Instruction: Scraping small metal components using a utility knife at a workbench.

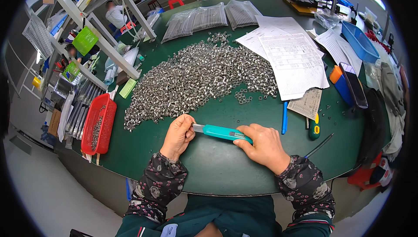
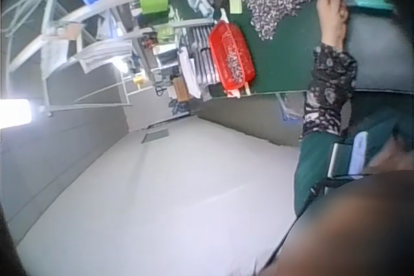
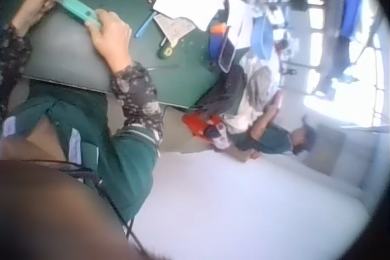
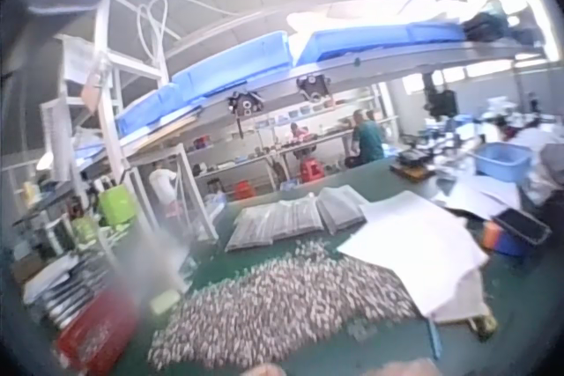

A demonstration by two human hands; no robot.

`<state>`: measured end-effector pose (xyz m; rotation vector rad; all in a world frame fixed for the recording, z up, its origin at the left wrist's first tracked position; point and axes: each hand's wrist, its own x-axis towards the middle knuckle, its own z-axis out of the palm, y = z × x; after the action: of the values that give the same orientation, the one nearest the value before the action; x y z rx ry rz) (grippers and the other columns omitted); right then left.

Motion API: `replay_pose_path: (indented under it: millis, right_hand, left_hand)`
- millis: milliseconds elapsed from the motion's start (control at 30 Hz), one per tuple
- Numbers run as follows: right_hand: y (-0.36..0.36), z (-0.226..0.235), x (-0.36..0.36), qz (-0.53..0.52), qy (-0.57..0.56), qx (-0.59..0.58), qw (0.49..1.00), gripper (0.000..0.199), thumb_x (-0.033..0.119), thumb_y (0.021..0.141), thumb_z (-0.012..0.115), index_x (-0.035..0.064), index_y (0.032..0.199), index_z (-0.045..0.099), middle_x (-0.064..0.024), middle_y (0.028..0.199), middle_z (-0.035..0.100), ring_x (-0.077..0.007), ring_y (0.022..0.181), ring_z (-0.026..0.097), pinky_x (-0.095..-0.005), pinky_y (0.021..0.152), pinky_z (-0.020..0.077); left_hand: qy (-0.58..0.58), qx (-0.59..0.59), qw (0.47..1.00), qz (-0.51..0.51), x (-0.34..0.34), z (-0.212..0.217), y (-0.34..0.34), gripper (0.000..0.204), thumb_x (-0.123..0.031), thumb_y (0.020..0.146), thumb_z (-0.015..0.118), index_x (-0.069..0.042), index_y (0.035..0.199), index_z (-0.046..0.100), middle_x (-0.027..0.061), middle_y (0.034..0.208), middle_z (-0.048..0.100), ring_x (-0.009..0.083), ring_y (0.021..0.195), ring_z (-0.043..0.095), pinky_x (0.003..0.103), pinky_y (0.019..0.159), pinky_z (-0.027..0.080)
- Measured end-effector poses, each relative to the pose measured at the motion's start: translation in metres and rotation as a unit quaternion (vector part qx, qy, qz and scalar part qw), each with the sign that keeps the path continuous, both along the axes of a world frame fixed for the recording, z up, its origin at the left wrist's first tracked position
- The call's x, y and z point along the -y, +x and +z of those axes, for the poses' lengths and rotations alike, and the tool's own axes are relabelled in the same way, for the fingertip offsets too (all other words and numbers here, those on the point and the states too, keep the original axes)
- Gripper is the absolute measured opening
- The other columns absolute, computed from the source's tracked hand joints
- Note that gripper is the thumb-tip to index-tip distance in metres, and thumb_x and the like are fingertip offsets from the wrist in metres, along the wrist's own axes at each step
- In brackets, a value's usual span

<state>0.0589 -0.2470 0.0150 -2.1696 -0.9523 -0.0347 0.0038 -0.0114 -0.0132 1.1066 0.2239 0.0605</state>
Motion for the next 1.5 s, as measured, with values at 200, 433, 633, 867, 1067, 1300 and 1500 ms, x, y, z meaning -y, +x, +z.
replay_pose_path:
  millis: [200,433,633,867,1067,1300,1500]
  right_hand:
    - [0.001,-0.002,0.000,0.002,0.015,0.009,1.000,0.026,0.026,0.069,0.062,0.0059,0.086,0.061,-0.0111,0.067,0.055,-0.0292,0.058,0.053,-0.0366,0.051,0.0406]
    - [0.000,0.002,0.000,0.007,0.009,0.017,1.000,0.024,0.024,0.070,0.062,0.0061,0.086,0.060,-0.0109,0.065,0.053,-0.0291,0.056,0.052,-0.0363,0.050,0.0398]
    - [0.004,0.007,0.004,0.012,-0.012,0.106,0.994,0.024,0.022,0.067,0.064,0.0079,0.086,0.060,-0.0078,0.065,0.050,-0.0257,0.057,0.053,-0.0351,0.050,0.0405]
    - [0.008,0.022,0.003,0.021,-0.040,0.241,0.969,0.026,0.020,0.063,0.065,0.0097,0.085,0.055,-0.0041,0.062,0.042,-0.0195,0.054,0.047,-0.0321,0.047,0.0363]
    - [0.006,0.024,0.003,0.024,-0.062,0.324,0.944,0.028,0.018,0.061,0.066,0.0096,0.085,0.054,-0.0027,0.060,0.039,-0.0171,0.053,0.045,-0.0299,0.046,0.0341]
    - [0.007,0.014,0.005,0.022,0.011,0.197,0.980,0.028,0.016,0.062,0.067,0.0071,0.086,0.055,-0.0054,0.060,0.043,-0.0208,0.052,0.048,-0.0324,0.046,0.0362]
    - [0.008,0.005,0.003,-0.006,0.039,0.063,0.997,0.025,0.019,0.066,0.066,0.0055,0.085,0.059,-0.0091,0.065,0.053,-0.0255,0.058,0.053,-0.0335,0.050,0.0406]
  left_hand:
    - [0.048,-0.001,0.999,0.004,0.000,-0.001,0.001,0.019,-0.021,0.085,0.050,-0.006,0.074,0.049,-0.0033,0.057,0.041,0.0010,0.043,0.030,0.015,0.037,0.022]
    - [0.057,-0.024,0.998,-0.011,-0.004,0.001,0.000,0.021,-0.022,0.085,0.050,-0.007,0.071,0.048,-0.0037,0.057,0.041,0.0006,0.041,0.028,0.015,0.036,0.020]
    - [0.060,-0.047,0.996,-0.055,-0.007,0.007,0.001,0.023,-0.023,0.085,0.051,-0.007,0.069,0.047,-0.0035,0.058,0.041,-0.0003,0.040,0.028,0.014,0.035,0.019]
    - [0.076,-0.074,0.991,-0.086,-0.010,0.007,0.001,0.022,-0.022,0.085,0.051,-0.007,0.068,0.047,-0.0030,0.059,0.043,-0.0009,0.039,0.027,0.015,0.034,0.018]
    - [0.053,-0.066,0.994,-0.073,-0.007,0.006,-0.002,0.021,-0.021,0.085,0.051,-0.006,0.070,0.047,-0.0024,0.059,0.043,-0.0004,0.039,0.027,0.015,0.034,0.019]
    - [-0.048,-0.001,0.998,-0.044,-0.006,0.007,0.000,0.016,-0.020,0.087,0.046,-0.005,0.082,0.050,-0.0002,0.066,0.041,0.0031,0.049,0.031,0.015,0.038,0.023]
    - [-0.080,0.051,0.995,-0.029,-0.008,0.002,0.003,0.011,-0.014,0.086,0.048,-0.004,0.089,0.051,0.0020,0.075,0.048,0.0044,0.055,0.035,0.015,0.040,0.026]
